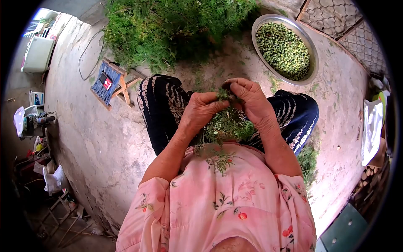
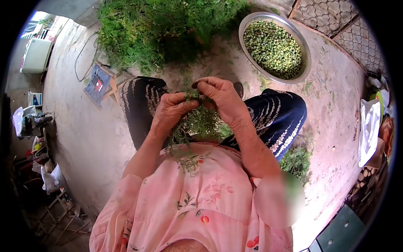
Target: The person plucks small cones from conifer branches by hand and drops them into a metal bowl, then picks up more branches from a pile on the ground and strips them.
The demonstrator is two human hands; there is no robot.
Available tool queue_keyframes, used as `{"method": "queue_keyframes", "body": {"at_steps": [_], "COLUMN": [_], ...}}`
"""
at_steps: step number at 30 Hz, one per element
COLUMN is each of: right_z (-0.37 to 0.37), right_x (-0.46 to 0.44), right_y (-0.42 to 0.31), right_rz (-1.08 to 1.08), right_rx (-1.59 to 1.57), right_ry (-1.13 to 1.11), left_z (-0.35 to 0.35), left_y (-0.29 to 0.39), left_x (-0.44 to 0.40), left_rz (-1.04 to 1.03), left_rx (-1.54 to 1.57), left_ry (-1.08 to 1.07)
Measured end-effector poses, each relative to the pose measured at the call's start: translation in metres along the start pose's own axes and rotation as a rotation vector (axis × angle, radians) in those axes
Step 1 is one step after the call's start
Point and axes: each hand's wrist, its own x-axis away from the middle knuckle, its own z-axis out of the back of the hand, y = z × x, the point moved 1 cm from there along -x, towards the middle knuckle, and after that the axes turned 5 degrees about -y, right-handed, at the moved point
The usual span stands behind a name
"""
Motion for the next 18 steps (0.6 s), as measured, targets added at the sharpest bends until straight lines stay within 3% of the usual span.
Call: {"method": "queue_keyframes", "body": {"at_steps": [3, 5, 10, 12, 15, 18], "right_z": [-0.005, -0.010, -0.008, -0.001, -0.001, -0.011], "right_x": [0.003, 0.003, 0.004, 0.003, 0.001, 0.004], "right_y": [-0.003, -0.002, 0.004, 0.007, 0.008, -0.002], "right_rz": [-0.033, 0.262, 0.221, -0.047, -0.004, 0.036], "right_rx": [0.234, 0.732, 0.616, 0.092, 0.011, 0.028], "right_ry": [-0.053, -0.065, -0.005, 0.045, 0.043, 0.044], "left_z": [0.004, 0.003, 0.001, 0.002, 0.006, 0.004], "left_y": [0.000, 0.002, 0.002, 0.003, 0.001, 0.004], "left_x": [0.001, 0.000, -0.001, -0.001, -0.004, -0.003], "left_rz": [0.031, 0.028, -0.022, 0.009, 0.009, 0.023], "left_rx": [-0.053, -0.075, -0.270, -0.323, -0.459, -0.375], "left_ry": [0.012, 0.031, 0.062, 0.030, 0.002, 0.004]}}
